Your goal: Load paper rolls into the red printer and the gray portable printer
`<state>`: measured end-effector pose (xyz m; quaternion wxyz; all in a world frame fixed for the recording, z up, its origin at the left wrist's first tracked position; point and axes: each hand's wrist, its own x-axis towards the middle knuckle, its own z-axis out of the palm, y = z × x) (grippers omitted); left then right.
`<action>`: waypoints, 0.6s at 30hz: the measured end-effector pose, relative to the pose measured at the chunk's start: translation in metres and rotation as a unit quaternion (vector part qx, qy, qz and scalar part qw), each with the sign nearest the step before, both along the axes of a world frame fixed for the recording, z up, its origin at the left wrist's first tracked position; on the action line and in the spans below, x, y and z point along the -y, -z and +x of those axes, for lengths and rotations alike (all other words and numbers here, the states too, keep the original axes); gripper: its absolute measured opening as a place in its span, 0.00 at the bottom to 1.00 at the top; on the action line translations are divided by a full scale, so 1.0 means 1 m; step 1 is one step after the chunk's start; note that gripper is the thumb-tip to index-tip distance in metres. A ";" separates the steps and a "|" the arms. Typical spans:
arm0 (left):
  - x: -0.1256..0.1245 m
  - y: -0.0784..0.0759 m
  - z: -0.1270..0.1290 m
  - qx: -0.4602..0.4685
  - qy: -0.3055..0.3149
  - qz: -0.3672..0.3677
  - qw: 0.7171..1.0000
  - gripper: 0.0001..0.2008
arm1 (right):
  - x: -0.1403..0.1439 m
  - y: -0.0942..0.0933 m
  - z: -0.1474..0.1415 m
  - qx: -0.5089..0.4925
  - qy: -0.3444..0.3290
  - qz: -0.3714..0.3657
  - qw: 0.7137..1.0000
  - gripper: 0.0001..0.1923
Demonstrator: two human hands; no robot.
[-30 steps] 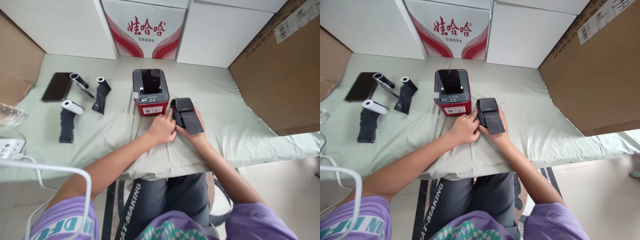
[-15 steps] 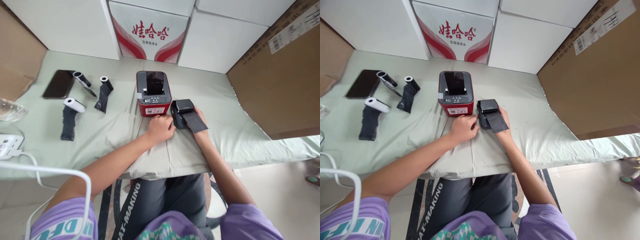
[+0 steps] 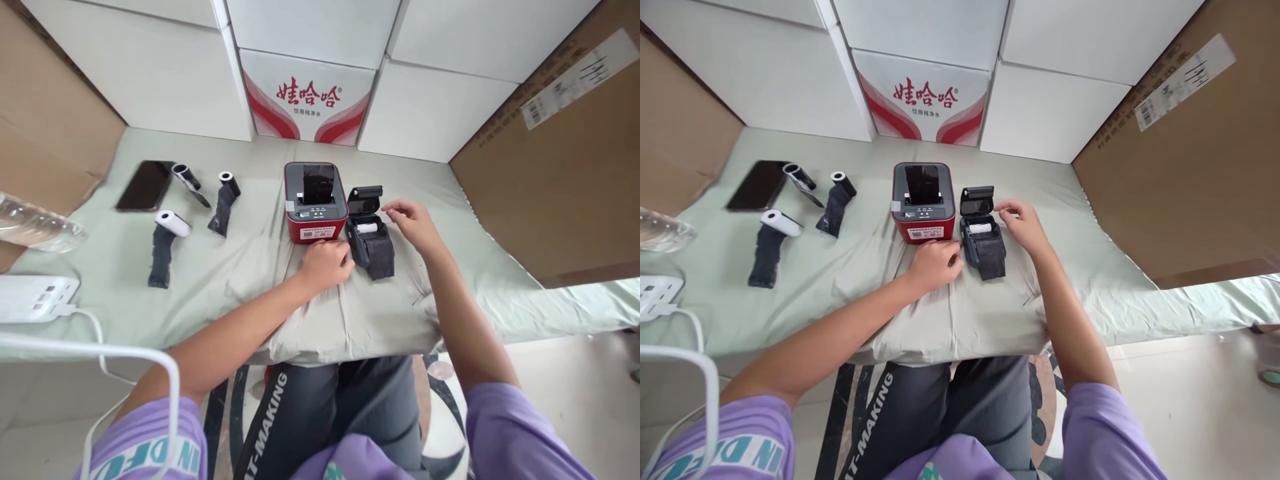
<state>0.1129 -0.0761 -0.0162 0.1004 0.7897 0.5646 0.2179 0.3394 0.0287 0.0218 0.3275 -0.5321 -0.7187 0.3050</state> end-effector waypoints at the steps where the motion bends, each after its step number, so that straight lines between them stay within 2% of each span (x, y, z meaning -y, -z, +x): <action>1: 0.000 0.001 0.000 -0.001 0.000 0.000 1.000 0.07 | -0.005 -0.007 -0.004 0.046 -0.018 0.013 0.999 0.13; 3: -0.001 0.002 -0.001 -0.003 0.000 0.001 1.000 0.07 | -0.016 -0.019 -0.013 0.141 -0.076 0.013 0.987 0.09; 6: -0.001 0.003 -0.002 -0.002 0.002 0.004 1.000 0.07 | -0.029 -0.027 -0.026 0.256 -0.141 -0.023 0.956 0.07; 8: -0.001 0.004 -0.002 0.001 0.004 0.007 1.000 0.07 | -0.035 -0.027 -0.032 0.314 -0.144 -0.046 0.937 0.11; 11: -0.001 0.004 -0.003 0.008 0.007 0.009 1.000 0.07 | -0.034 -0.022 -0.036 0.357 -0.124 -0.053 0.925 0.17; 15: -0.001 0.004 -0.003 0.016 0.010 0.013 1.000 0.07 | -0.022 -0.019 -0.036 0.378 -0.111 -0.030 0.919 0.16; 18: -0.002 0.003 -0.002 0.013 0.010 0.013 1.000 0.07 | -0.014 -0.025 -0.035 0.379 -0.132 -0.050 0.915 0.16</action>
